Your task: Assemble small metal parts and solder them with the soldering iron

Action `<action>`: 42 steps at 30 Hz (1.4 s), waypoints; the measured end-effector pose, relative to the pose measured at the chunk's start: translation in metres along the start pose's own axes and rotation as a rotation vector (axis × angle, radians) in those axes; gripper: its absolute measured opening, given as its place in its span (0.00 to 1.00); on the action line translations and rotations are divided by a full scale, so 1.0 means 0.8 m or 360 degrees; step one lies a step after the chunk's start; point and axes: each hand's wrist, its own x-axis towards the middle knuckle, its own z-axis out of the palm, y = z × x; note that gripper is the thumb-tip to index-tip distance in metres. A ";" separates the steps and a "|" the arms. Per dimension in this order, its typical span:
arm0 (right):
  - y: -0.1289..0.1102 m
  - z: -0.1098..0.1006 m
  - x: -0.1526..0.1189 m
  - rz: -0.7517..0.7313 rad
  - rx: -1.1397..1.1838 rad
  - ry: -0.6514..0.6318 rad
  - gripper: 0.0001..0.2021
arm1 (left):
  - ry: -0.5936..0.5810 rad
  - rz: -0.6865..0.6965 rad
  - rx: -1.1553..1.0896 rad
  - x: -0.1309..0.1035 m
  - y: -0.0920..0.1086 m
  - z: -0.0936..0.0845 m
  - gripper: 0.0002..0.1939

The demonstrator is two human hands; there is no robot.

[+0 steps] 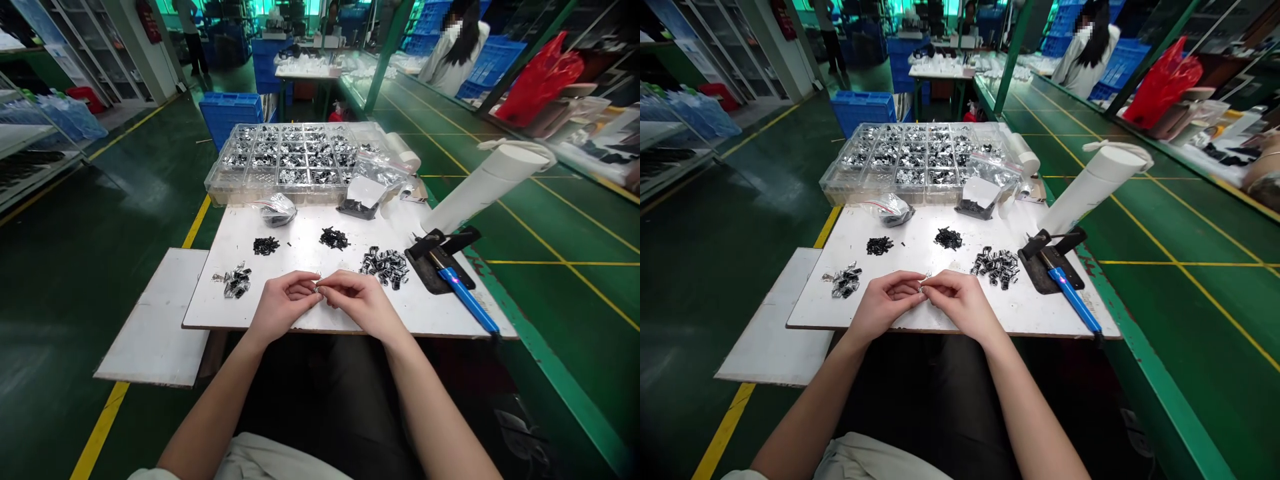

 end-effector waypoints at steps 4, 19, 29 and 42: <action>-0.011 -0.022 0.041 -0.0028 -0.0402 -0.0001 0.08 | 0.0073 -0.0005 0.0024 -0.001 0.001 0.000 0.18; -0.015 -0.028 0.140 -0.0021 -0.1868 -0.0258 0.11 | 0.0063 0.0009 0.0077 0.000 0.000 -0.001 0.14; -0.012 -0.038 0.137 0.0010 -0.1918 -0.0316 0.11 | 0.0047 0.0013 0.0125 -0.001 0.001 -0.001 0.14; -0.012 -0.050 0.106 -0.0261 -0.1250 -0.0056 0.08 | 0.0084 0.0010 0.0039 -0.002 0.001 -0.001 0.16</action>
